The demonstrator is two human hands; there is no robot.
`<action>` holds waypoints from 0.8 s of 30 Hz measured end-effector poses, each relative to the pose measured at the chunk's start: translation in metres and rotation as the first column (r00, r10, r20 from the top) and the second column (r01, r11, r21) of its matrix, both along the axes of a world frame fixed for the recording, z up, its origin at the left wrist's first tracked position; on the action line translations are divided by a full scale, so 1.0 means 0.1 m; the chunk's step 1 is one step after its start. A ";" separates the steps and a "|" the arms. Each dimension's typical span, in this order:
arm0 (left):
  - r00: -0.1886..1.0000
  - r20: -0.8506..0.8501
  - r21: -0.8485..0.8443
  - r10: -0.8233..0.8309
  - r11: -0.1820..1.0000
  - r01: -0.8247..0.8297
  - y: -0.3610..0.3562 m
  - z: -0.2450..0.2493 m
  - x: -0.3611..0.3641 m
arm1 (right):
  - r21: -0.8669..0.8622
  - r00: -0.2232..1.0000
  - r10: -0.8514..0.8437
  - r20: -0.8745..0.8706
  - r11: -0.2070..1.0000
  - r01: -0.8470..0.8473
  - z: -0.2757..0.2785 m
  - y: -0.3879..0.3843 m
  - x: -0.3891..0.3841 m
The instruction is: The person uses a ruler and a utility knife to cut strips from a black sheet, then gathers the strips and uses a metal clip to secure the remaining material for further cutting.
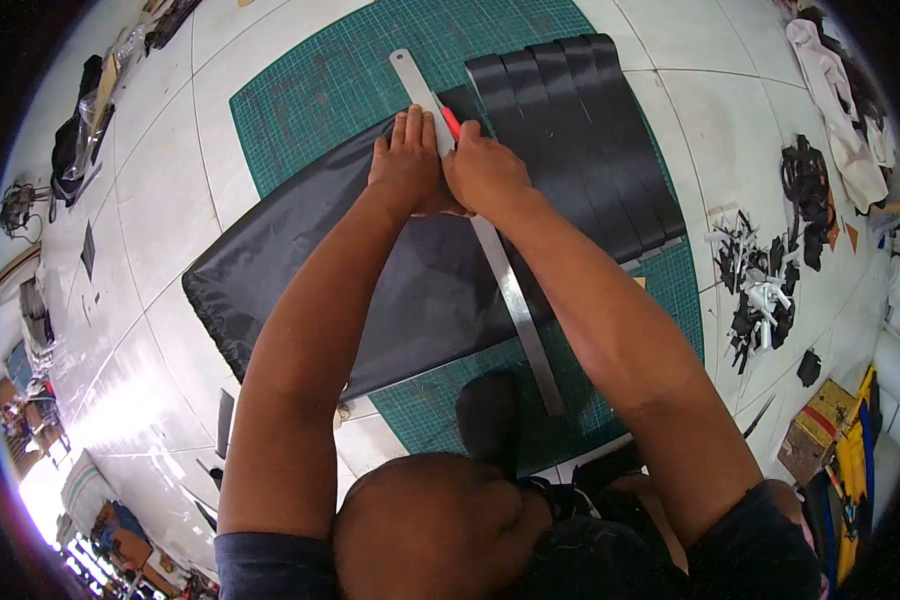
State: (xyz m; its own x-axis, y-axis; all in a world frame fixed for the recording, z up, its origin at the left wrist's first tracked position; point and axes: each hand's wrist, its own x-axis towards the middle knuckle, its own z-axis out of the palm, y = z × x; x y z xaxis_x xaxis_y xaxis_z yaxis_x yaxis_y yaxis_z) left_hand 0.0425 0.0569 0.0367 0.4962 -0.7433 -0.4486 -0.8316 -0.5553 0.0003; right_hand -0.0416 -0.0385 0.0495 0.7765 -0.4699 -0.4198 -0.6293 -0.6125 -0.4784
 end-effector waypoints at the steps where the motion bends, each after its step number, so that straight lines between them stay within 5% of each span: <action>1: 1.000 0.010 0.010 -0.004 1.000 0.004 0.00 0.00 0.00 | 0.005 1.000 0.011 -0.021 1.000 -0.011 0.03 -0.01 0.01; 12: 0.999 0.035 0.040 -0.006 0.999 0.004 -0.05 -0.02 0.01 | 0.105 0.996 0.020 -0.082 0.994 -0.011 0.14 -0.06 0.08; 24: 0.999 0.031 -0.023 0.040 0.999 -0.039 0.03 0.02 -0.06 | 0.231 0.965 0.047 -0.257 0.973 0.014 0.34 0.63 -2.27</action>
State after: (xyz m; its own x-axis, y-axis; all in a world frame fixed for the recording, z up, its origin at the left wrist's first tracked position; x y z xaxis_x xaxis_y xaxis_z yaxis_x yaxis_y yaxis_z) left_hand 0.0364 0.0598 0.0387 0.5387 -0.7327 -0.4159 -0.8089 -0.5878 -0.0123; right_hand -0.2683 0.0248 0.0833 0.6337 -0.3251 -0.7019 -0.7405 -0.5173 -0.4290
